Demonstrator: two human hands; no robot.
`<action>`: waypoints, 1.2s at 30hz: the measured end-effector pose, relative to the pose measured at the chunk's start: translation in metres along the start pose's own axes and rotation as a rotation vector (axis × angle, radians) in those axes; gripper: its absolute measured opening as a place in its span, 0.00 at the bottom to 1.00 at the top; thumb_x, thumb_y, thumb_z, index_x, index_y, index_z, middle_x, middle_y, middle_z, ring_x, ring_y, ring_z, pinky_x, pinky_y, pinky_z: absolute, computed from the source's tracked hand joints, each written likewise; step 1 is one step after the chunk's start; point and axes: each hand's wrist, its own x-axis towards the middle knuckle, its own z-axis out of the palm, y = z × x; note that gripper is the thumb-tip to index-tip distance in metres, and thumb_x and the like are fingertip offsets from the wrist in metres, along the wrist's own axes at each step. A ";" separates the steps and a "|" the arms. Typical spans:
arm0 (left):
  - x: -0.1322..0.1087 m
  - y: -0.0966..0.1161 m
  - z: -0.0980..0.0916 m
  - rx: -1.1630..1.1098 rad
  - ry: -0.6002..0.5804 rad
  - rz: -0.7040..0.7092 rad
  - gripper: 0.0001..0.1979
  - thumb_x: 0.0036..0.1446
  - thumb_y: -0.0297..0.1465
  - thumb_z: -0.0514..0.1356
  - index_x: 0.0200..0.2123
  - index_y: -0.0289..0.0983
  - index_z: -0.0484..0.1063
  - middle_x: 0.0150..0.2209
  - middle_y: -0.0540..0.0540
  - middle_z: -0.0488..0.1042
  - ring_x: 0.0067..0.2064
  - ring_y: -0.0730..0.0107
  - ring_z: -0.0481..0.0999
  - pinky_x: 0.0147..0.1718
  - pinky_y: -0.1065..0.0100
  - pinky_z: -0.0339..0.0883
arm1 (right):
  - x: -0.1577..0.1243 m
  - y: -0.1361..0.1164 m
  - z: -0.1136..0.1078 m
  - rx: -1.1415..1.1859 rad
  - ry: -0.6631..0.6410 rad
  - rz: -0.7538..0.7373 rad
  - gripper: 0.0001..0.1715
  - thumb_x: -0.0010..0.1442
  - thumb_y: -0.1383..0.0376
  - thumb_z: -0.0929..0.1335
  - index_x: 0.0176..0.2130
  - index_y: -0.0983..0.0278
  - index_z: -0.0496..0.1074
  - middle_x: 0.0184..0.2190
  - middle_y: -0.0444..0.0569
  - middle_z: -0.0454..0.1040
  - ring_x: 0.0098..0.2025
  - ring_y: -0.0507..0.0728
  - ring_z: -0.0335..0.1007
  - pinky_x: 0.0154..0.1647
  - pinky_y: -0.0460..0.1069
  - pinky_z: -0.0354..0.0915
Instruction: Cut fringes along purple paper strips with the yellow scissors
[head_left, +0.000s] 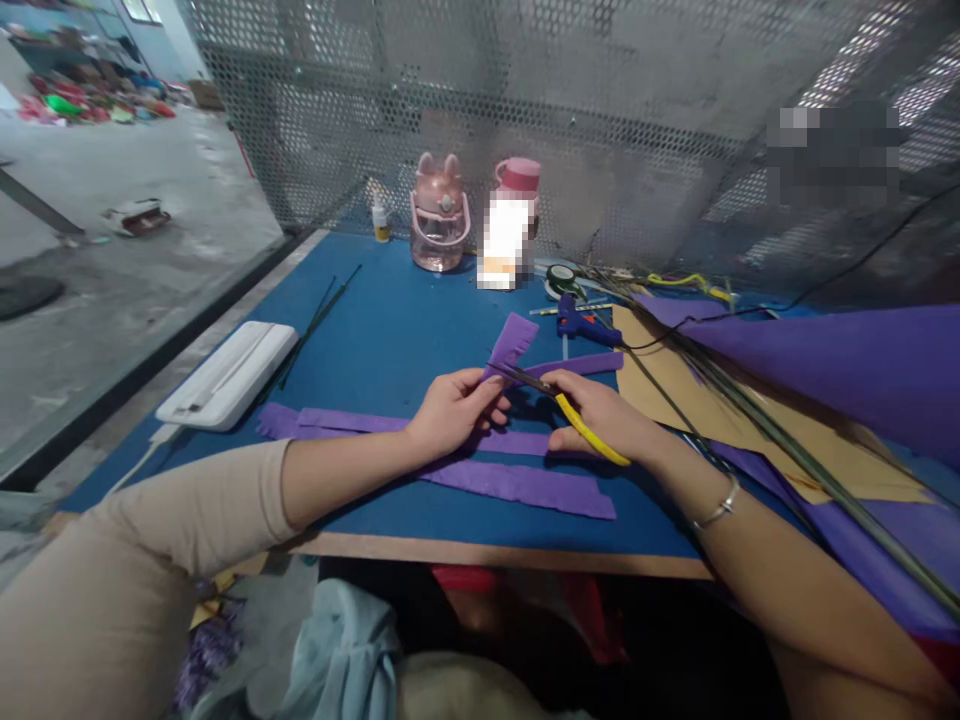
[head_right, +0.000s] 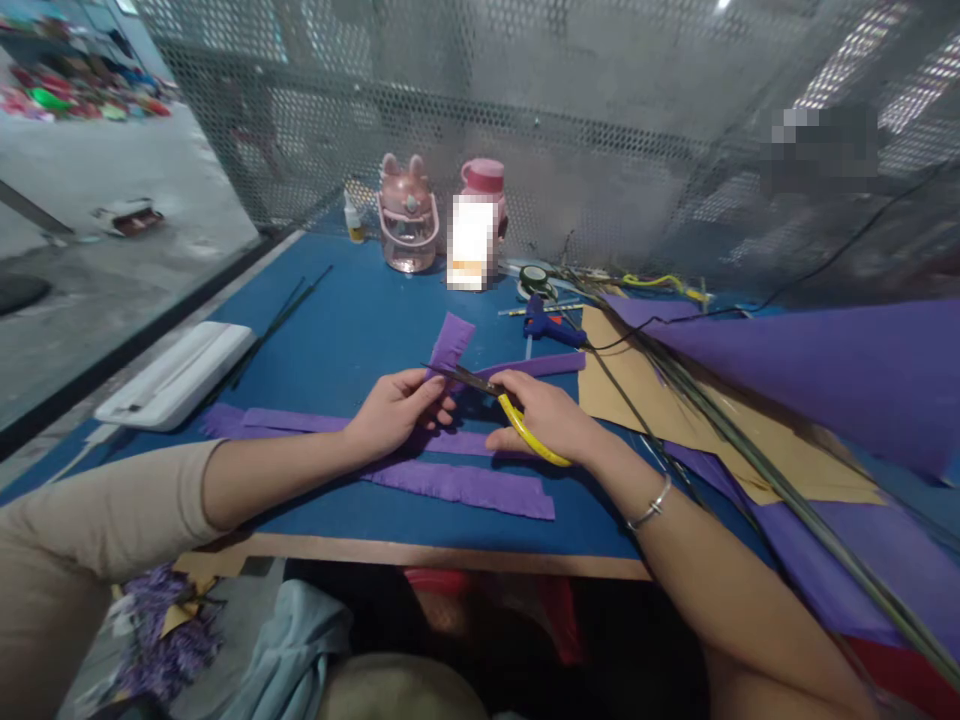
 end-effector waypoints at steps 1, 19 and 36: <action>0.000 0.000 0.000 -0.001 0.003 0.001 0.19 0.54 0.45 0.61 0.33 0.32 0.72 0.28 0.47 0.75 0.26 0.77 0.75 0.20 0.79 0.65 | 0.000 0.001 0.001 0.001 -0.011 -0.007 0.41 0.48 0.42 0.72 0.51 0.64 0.64 0.47 0.55 0.72 0.44 0.63 0.71 0.43 0.54 0.65; 0.000 -0.002 0.000 0.055 -0.036 0.025 0.21 0.53 0.47 0.61 0.34 0.33 0.73 0.28 0.46 0.76 0.26 0.75 0.76 0.20 0.78 0.65 | 0.001 -0.001 0.001 0.049 0.010 -0.024 0.34 0.54 0.41 0.68 0.47 0.64 0.67 0.40 0.52 0.74 0.38 0.60 0.69 0.39 0.51 0.62; -0.003 0.000 0.000 0.054 -0.046 0.012 0.19 0.54 0.45 0.61 0.35 0.33 0.74 0.30 0.45 0.77 0.27 0.75 0.76 0.22 0.78 0.66 | -0.001 -0.006 0.001 0.040 0.048 0.012 0.25 0.55 0.48 0.70 0.43 0.63 0.72 0.33 0.48 0.76 0.32 0.56 0.68 0.32 0.47 0.60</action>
